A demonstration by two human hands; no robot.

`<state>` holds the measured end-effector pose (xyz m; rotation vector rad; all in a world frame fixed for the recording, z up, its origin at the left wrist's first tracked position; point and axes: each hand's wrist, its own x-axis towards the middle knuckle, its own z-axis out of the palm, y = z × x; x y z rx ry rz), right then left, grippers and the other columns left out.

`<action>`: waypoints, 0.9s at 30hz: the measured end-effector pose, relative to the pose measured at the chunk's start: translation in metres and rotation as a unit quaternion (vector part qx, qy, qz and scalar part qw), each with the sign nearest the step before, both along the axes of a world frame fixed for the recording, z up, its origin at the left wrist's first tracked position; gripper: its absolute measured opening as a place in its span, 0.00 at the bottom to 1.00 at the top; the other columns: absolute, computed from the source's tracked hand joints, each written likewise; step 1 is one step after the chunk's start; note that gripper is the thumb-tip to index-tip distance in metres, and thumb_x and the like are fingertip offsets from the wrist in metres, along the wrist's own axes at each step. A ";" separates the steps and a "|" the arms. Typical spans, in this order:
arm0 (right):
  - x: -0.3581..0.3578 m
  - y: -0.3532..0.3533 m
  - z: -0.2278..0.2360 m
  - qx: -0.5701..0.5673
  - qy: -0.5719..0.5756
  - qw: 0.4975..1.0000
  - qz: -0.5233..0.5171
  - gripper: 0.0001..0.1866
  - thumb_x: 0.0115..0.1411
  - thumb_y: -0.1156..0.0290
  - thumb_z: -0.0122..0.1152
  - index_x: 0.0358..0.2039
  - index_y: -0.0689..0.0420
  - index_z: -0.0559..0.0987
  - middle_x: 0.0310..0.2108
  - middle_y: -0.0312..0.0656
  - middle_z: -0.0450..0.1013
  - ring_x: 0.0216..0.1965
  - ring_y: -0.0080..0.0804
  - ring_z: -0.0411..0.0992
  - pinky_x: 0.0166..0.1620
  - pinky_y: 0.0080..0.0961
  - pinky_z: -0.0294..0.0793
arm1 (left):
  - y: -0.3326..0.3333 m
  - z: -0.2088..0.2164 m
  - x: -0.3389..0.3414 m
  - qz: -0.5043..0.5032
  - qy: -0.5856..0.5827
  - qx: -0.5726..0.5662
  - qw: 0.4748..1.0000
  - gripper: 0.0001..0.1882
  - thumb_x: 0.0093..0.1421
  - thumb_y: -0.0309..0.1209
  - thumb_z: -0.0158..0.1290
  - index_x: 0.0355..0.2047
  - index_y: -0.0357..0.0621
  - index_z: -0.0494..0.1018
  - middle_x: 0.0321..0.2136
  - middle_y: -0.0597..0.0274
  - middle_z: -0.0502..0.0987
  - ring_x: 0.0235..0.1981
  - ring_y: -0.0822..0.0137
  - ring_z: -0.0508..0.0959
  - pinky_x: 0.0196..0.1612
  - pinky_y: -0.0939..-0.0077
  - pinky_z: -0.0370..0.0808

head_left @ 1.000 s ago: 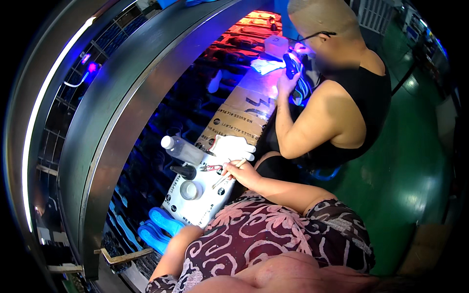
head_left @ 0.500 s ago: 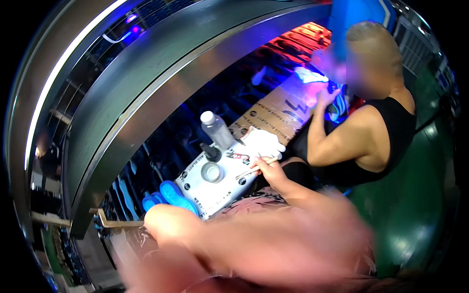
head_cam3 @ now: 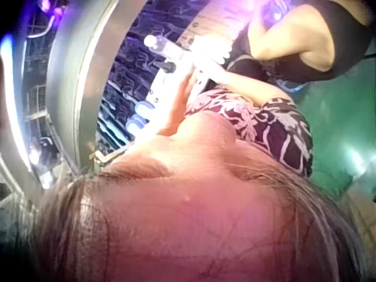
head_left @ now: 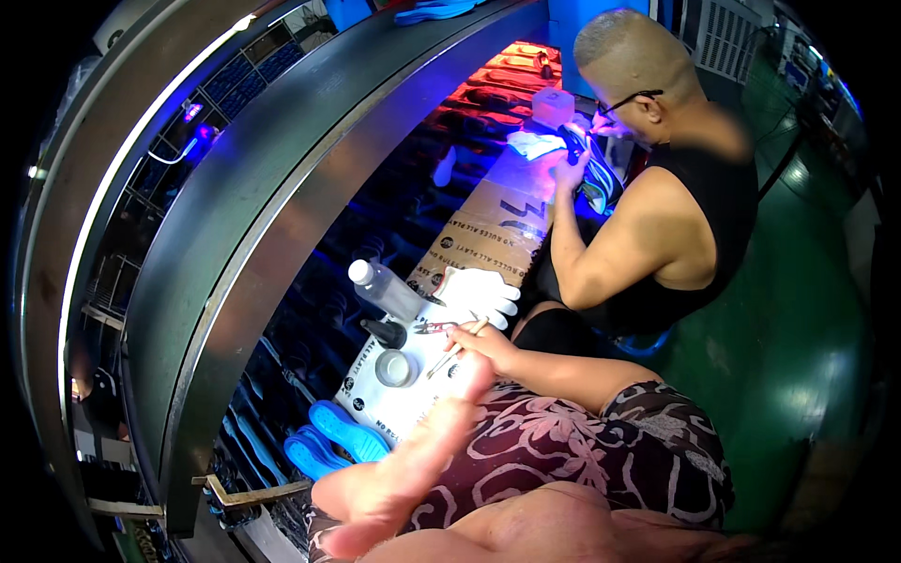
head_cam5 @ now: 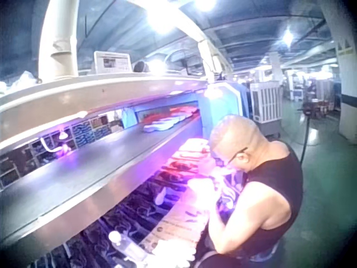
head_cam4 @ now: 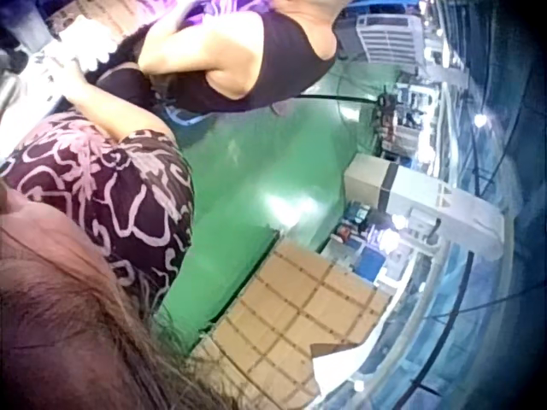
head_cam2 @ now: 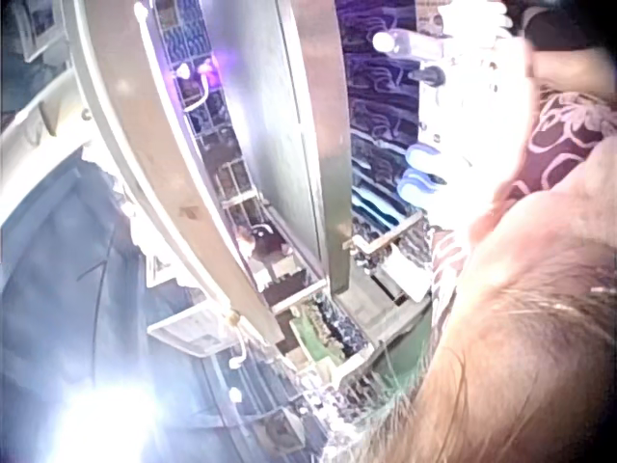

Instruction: The person applies a liquid substance to the inner soles of blue foam clogs using a brush, handling the clogs one at a time and dipping the brush into a small container.

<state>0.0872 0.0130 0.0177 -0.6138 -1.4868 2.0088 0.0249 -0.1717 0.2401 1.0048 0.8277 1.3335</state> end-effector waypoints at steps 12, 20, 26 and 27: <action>0.005 -0.008 -0.003 -0.045 -0.020 0.999 -0.008 0.17 0.64 0.63 0.47 0.27 0.62 0.78 0.22 0.36 0.72 0.23 0.18 0.67 0.29 0.15 0.65 | 0.028 0.055 0.004 -0.191 -0.108 0.166 0.961 0.54 0.52 0.71 0.22 0.64 0.36 0.41 0.64 0.40 0.40 0.66 0.54 0.38 0.65 0.56 0.35; 0.008 -0.007 0.021 -0.009 -0.032 0.998 -0.045 0.16 0.64 0.64 0.47 0.27 0.62 0.77 0.22 0.36 0.71 0.25 0.19 0.66 0.31 0.16 0.65 | 0.053 0.018 -0.021 -0.027 -0.318 0.074 0.945 0.56 0.51 0.74 0.22 0.64 0.39 0.33 0.66 0.49 0.34 0.67 0.60 0.35 0.66 0.58 0.34; 0.001 -0.011 0.002 -0.027 -0.012 0.999 -0.040 0.16 0.64 0.64 0.47 0.27 0.63 0.77 0.22 0.37 0.71 0.24 0.20 0.66 0.32 0.16 0.65 | 0.034 0.030 -0.022 0.095 -0.152 0.220 0.959 0.53 0.52 0.72 0.24 0.64 0.42 0.35 0.65 0.51 0.35 0.66 0.59 0.38 0.65 0.59 0.35; 0.008 -0.003 -0.010 -0.030 -0.011 0.999 -0.022 0.17 0.64 0.64 0.47 0.27 0.63 0.77 0.22 0.37 0.71 0.24 0.19 0.66 0.32 0.16 0.65 | 0.033 0.029 -0.024 0.093 -0.139 0.238 0.957 0.52 0.52 0.71 0.25 0.63 0.42 0.36 0.64 0.51 0.36 0.65 0.60 0.39 0.64 0.60 0.36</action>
